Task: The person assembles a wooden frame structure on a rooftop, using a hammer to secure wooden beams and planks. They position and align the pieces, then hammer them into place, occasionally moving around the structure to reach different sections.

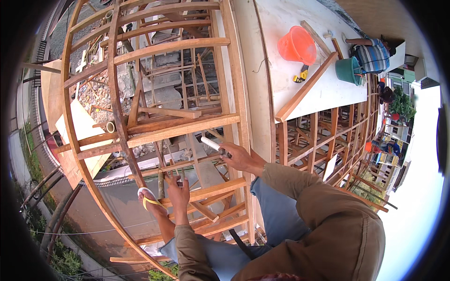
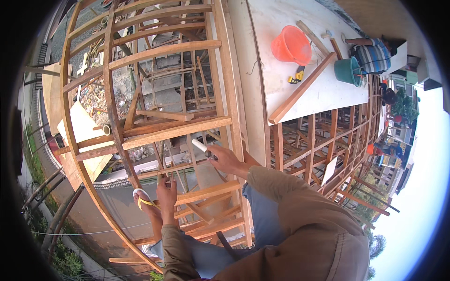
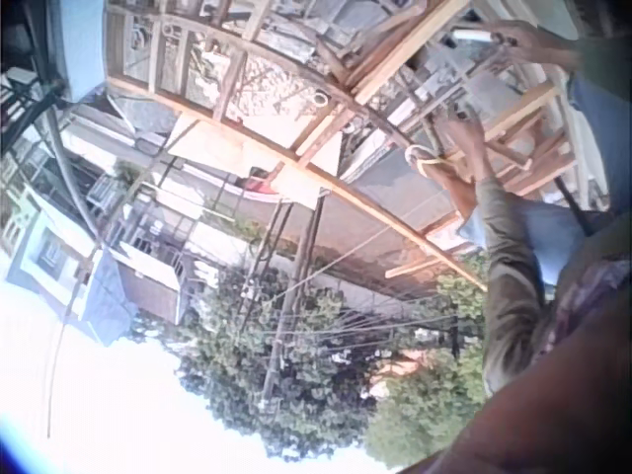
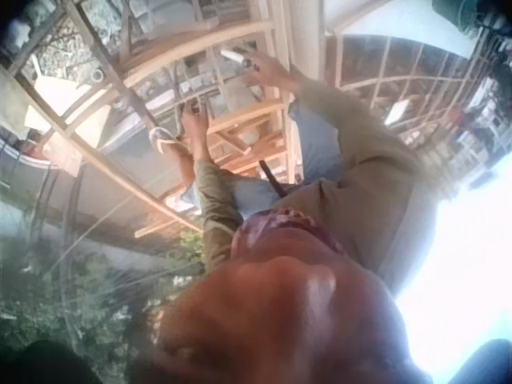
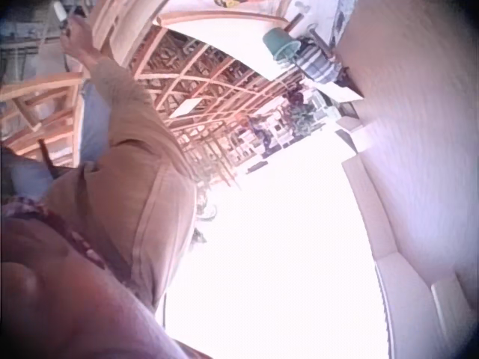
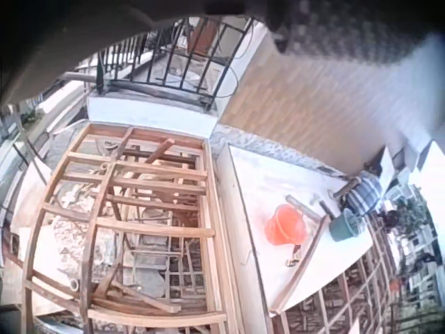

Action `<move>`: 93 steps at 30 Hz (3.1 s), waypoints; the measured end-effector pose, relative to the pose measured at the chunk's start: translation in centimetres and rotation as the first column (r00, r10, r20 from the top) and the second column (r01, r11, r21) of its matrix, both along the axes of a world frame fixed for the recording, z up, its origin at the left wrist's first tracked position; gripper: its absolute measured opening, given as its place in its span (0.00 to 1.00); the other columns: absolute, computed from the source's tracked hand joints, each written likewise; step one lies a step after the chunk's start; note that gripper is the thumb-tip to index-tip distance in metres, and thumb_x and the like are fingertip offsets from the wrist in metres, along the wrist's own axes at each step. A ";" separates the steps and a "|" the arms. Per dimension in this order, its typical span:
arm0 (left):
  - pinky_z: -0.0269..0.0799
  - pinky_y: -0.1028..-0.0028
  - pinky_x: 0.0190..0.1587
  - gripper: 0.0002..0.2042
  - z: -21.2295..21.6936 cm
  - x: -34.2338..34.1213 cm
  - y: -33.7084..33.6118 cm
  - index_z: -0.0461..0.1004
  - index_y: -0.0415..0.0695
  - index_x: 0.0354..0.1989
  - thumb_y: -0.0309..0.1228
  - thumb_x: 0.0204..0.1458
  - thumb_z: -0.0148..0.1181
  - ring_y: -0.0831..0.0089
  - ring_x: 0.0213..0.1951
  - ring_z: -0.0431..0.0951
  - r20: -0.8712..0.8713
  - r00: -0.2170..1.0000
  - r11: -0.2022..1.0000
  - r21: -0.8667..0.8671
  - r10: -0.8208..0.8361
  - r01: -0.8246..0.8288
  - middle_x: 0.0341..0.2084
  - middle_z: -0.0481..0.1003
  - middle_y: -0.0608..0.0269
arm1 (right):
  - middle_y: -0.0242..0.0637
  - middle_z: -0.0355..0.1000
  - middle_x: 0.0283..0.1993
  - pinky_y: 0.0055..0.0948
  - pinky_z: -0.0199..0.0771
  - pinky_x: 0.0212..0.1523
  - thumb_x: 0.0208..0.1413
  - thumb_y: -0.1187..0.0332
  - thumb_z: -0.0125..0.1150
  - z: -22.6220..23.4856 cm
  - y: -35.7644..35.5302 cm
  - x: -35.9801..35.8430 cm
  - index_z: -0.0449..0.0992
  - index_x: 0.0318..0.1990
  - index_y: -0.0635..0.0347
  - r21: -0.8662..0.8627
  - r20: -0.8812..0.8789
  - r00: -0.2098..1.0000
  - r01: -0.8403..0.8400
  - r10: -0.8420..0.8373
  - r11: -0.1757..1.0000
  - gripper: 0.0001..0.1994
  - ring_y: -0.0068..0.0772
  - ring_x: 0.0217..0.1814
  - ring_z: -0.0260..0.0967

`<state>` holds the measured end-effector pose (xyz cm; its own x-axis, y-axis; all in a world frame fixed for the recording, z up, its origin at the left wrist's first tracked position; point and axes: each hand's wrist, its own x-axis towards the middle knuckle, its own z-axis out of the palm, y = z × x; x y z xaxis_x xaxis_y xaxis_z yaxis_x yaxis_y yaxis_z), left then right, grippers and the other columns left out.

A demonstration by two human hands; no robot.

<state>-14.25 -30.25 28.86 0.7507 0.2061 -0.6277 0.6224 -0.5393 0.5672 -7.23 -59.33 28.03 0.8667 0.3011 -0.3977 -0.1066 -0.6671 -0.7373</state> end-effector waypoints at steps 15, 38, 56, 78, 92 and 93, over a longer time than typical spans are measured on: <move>0.77 0.54 0.41 0.15 2.3 -4.8 -14.3 0.81 0.37 0.32 0.40 0.52 0.62 0.46 0.37 0.82 -0.111 0.877 0.883 -0.004 -0.467 0.469 0.32 0.82 0.43 | 0.48 0.80 0.43 0.53 0.78 0.41 0.56 0.65 0.59 11.6 -40.9 -14.9 0.77 0.48 0.69 -0.509 -0.749 0.660 -0.507 -0.066 0.696 0.17 0.50 0.49 0.79; 0.74 0.68 0.32 0.15 39.0 16.5 -37.4 0.79 0.37 0.32 0.39 0.50 0.70 0.66 0.25 0.79 0.453 0.749 0.864 0.104 -0.482 0.493 0.24 0.79 0.56 | 0.35 0.70 0.28 0.24 0.74 0.23 0.65 0.66 0.52 38.4 -37.8 -2.4 0.69 0.56 0.68 0.539 -0.568 0.591 0.793 -0.573 0.283 0.16 0.23 0.25 0.72; 0.74 0.56 0.30 0.11 43.7 15.3 -45.6 0.75 0.48 0.36 0.34 0.45 0.68 0.50 0.30 0.81 0.590 0.467 0.680 0.200 -0.658 0.705 0.23 0.79 0.53 | 0.39 0.73 0.48 0.25 0.76 0.42 0.57 0.77 0.57 56.5 -36.9 0.2 0.60 0.68 0.69 0.687 -0.038 0.958 0.232 -0.285 0.689 0.30 0.22 0.39 0.74; 0.78 0.65 0.43 0.16 34.5 8.4 -34.9 0.79 0.33 0.43 0.35 0.55 0.66 0.60 0.39 0.84 0.076 0.909 0.908 0.134 -0.410 0.398 0.35 0.82 0.47 | 0.36 0.77 0.34 0.21 0.62 0.16 0.67 0.60 0.55 33.7 -52.7 -8.9 0.76 0.46 0.59 0.449 -0.766 0.636 0.630 0.089 -0.633 0.12 0.19 0.17 0.62; 0.79 0.62 0.40 0.17 33.3 6.8 -32.4 0.80 0.33 0.38 0.39 0.55 0.65 0.55 0.34 0.85 0.070 0.880 0.867 0.223 -0.470 0.445 0.29 0.82 0.46 | 0.27 0.70 0.26 0.21 0.65 0.21 0.61 0.58 0.67 28.4 -52.9 -10.4 0.77 0.40 0.52 0.156 -0.891 -0.051 0.899 -0.452 -0.409 0.10 0.21 0.23 0.62; 0.79 0.62 0.39 0.17 33.4 6.7 -31.3 0.80 0.33 0.38 0.39 0.54 0.65 0.57 0.33 0.85 0.065 0.898 0.881 0.234 -0.436 0.411 0.29 0.82 0.46 | 0.27 0.68 0.26 0.20 0.64 0.20 0.60 0.59 0.68 27.3 -53.3 -10.9 0.77 0.42 0.52 0.067 -0.858 -0.161 0.906 -0.489 -0.417 0.10 0.21 0.23 0.61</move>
<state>-7.57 -61.58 62.26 0.8585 -0.0302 -0.5119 0.2468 -0.8507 0.4641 -18.17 -112.61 55.30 0.2888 -0.2442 -0.9257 -0.2995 0.8954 -0.3296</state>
